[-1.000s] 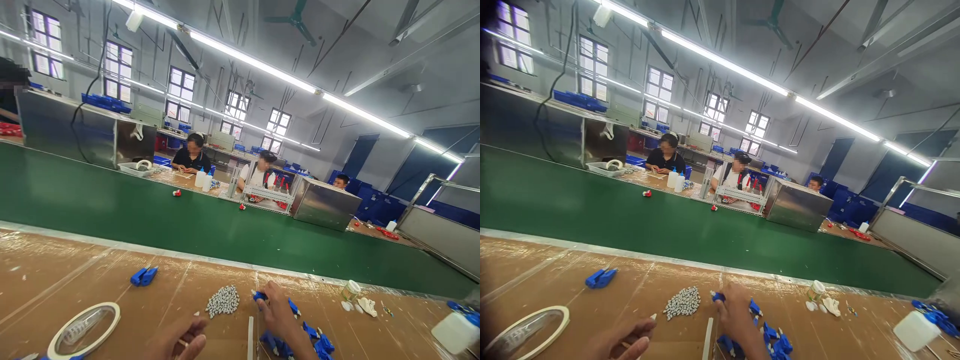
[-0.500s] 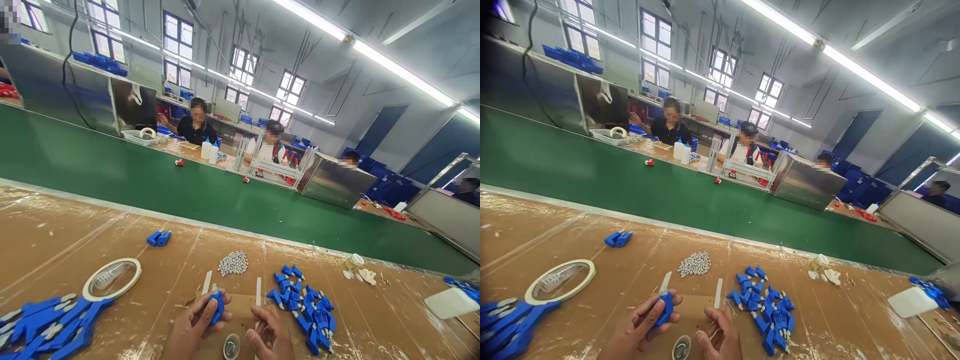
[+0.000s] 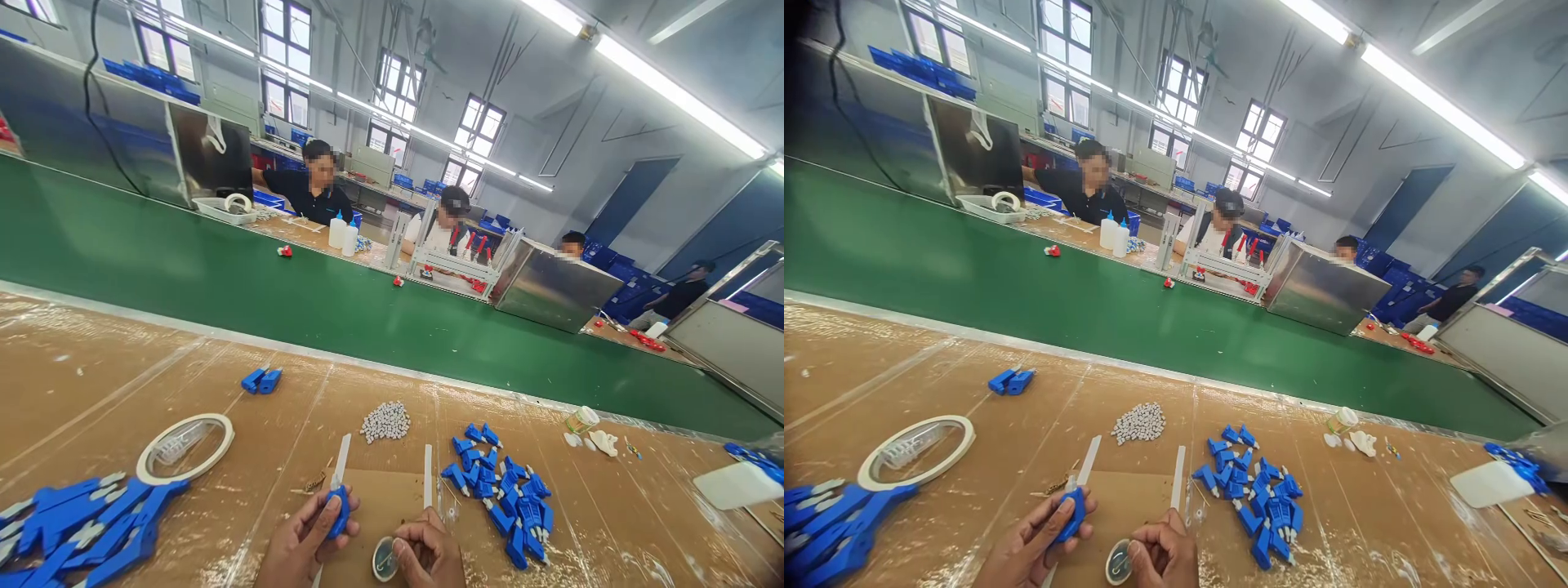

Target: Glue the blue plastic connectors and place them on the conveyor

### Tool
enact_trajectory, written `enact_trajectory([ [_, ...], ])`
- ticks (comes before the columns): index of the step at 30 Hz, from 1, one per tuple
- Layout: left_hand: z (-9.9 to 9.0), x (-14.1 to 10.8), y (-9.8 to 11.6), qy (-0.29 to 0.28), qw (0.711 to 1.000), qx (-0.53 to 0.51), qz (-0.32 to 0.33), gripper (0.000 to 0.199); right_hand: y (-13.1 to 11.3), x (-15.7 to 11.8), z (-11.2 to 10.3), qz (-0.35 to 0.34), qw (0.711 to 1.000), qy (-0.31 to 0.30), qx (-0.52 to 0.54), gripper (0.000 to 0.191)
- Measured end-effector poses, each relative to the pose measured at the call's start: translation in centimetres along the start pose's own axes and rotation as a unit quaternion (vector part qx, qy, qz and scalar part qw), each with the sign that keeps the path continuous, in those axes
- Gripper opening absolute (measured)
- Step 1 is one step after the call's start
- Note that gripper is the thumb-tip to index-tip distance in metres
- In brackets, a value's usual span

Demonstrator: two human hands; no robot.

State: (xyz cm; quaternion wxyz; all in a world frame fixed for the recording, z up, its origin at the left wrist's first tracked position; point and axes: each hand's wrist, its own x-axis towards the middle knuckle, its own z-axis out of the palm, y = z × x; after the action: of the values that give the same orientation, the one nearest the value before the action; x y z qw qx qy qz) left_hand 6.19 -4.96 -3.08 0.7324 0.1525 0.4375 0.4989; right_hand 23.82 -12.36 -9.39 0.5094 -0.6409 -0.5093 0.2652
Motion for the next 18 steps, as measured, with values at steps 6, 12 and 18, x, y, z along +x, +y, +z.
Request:
enact_trajectory([
  [6, -0.8, 0.7, -0.9, 0.009, 1.000, 0.005, -0.004, 0.063, -0.4, -0.4, -1.0, -0.126, 0.983, -0.075, -0.111, 0.022],
  [12, -1.0, 0.9, -1.2, 0.015, 1.000, -0.003, -0.002, 0.061, -3.0, -0.1, -0.4, -0.293, 0.918, -0.074, -0.256, 0.010],
  [18, -1.2, 0.8, -1.1, 0.013, 1.000, 0.002, -0.007, 0.062, -3.3, 0.3, 0.2, -0.310, 0.908, -0.079, -0.269, 0.015],
])
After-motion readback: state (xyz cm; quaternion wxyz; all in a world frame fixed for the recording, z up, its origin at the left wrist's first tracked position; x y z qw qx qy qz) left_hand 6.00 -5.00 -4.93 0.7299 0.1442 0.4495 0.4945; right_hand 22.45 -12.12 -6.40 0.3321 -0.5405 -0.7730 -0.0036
